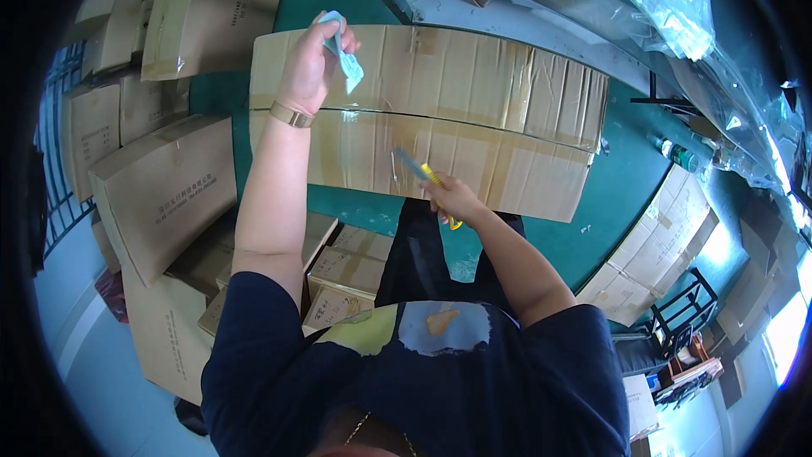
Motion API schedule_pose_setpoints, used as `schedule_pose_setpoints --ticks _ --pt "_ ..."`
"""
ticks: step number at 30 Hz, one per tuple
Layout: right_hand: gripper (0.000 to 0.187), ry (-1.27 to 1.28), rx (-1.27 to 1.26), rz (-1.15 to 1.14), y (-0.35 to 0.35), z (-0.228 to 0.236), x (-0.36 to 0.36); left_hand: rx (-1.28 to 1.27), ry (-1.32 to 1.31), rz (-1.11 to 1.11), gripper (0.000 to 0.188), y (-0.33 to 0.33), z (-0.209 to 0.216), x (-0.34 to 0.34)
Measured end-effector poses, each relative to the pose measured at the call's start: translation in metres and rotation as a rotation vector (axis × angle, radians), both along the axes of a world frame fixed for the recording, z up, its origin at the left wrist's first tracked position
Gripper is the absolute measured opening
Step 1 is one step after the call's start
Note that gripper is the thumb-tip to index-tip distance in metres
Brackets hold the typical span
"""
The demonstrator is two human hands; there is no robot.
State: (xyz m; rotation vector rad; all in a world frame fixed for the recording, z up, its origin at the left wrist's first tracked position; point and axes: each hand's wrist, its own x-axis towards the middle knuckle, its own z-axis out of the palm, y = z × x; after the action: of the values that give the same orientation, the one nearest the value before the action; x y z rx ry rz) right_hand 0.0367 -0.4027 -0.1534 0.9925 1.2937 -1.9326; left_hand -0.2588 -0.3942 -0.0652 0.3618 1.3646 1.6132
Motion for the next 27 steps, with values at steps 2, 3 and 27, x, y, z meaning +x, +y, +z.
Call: schedule_pose_setpoints --ticks 2,3,27 --pt "0.035 0.003 -0.039 -0.281 0.015 0.009 0.015 -0.050 -0.121 0.053 0.015 -0.011 0.011 0.002" --pt "0.034 0.028 -0.054 -0.367 0.026 0.015 0.023 -0.103 -0.256 0.105 0.017 -0.020 0.014 0.007" --pt "0.031 -0.049 0.027 -1.197 0.116 0.128 0.376 -0.507 -0.188 -0.289 0.033 -0.051 0.033 0.332"
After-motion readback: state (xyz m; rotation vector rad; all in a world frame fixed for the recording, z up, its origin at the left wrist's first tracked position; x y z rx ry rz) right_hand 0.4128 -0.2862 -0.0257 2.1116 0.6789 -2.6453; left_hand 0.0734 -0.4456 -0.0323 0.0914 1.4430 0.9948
